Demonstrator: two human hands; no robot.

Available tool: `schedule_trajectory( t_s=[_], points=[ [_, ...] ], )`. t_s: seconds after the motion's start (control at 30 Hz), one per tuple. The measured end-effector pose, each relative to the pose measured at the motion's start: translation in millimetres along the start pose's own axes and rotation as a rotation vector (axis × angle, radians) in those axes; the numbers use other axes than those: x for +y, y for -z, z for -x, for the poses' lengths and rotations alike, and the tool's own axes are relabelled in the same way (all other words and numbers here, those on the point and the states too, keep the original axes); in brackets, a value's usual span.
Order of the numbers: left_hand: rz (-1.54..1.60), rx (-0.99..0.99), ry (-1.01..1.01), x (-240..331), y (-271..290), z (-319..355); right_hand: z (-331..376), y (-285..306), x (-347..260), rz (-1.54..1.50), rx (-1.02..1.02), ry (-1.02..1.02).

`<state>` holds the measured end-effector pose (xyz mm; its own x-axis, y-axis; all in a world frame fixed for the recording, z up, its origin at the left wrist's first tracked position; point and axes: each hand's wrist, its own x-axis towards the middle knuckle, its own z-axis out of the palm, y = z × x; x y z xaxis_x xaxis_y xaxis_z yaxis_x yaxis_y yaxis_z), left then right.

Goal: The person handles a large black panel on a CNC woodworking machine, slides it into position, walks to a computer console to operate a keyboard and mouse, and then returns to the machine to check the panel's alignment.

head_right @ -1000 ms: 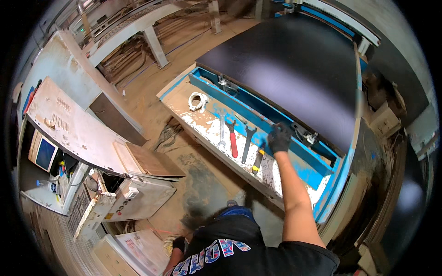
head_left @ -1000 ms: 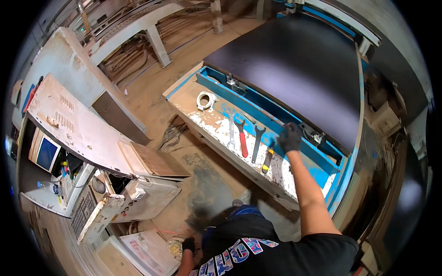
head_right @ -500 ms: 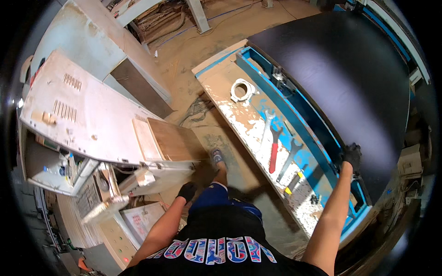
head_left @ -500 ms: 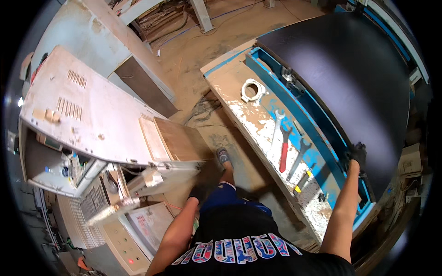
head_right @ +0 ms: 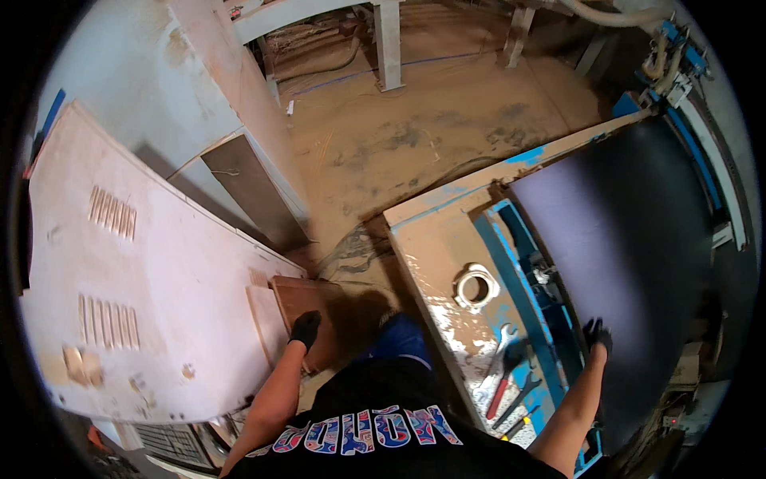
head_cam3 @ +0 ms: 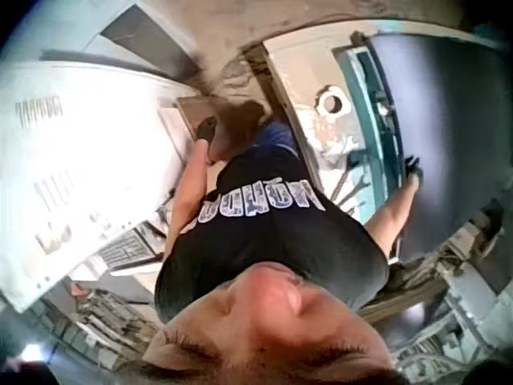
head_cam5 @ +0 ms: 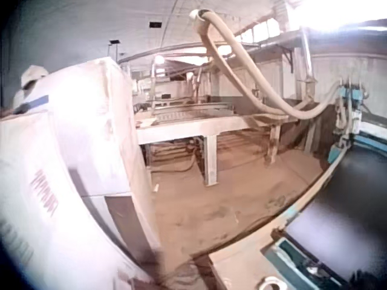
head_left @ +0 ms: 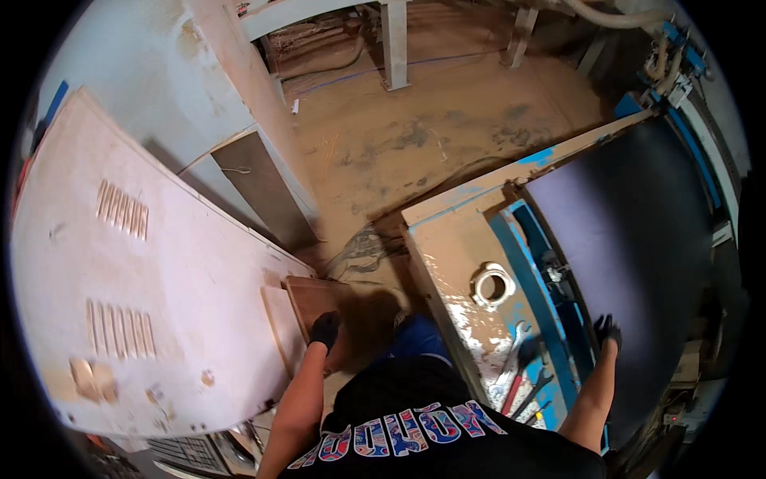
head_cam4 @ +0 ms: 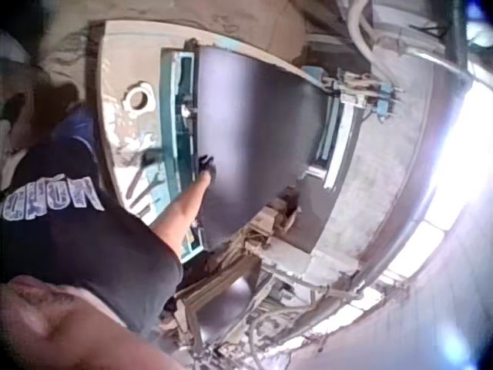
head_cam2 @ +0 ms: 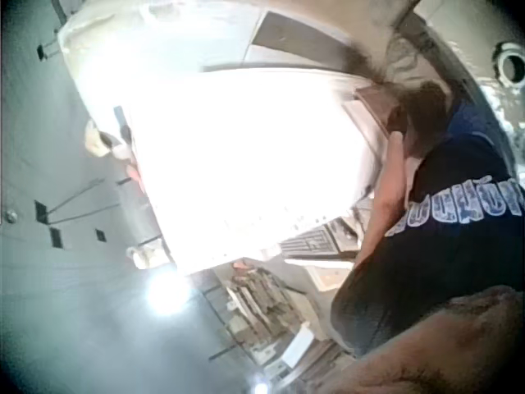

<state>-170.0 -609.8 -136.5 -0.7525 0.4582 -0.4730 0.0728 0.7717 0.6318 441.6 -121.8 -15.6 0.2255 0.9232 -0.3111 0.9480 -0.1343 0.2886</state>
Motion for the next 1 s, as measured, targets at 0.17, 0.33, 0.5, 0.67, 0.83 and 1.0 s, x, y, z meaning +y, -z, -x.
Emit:
schedule_trajectory(
  t_s=[0.17,0.33,0.5,0.67,0.83,1.0],
  points=[
    [-0.122,-0.057,-0.045,-19,23,-51,-26,92,-196,-0.245,0.050,-0.119],
    [-0.218,-0.124,-0.164,-17,65,-130,-55,134,-307,-0.293,0.156,-0.277],
    [-0.286,-0.136,-0.301,84,156,-239,-94,111,-329,-0.369,0.205,-0.421],
    [-0.468,-0.309,-0.284,223,216,-338,-114,95,-318,-0.469,0.214,-0.607],
    [-0.551,-0.311,-0.314,281,233,-412,-119,71,-346,-0.334,0.248,-0.558],
    [-0.824,-0.583,-0.453,310,229,-452,-129,52,-352,-0.235,0.309,-0.513]
  ],
)
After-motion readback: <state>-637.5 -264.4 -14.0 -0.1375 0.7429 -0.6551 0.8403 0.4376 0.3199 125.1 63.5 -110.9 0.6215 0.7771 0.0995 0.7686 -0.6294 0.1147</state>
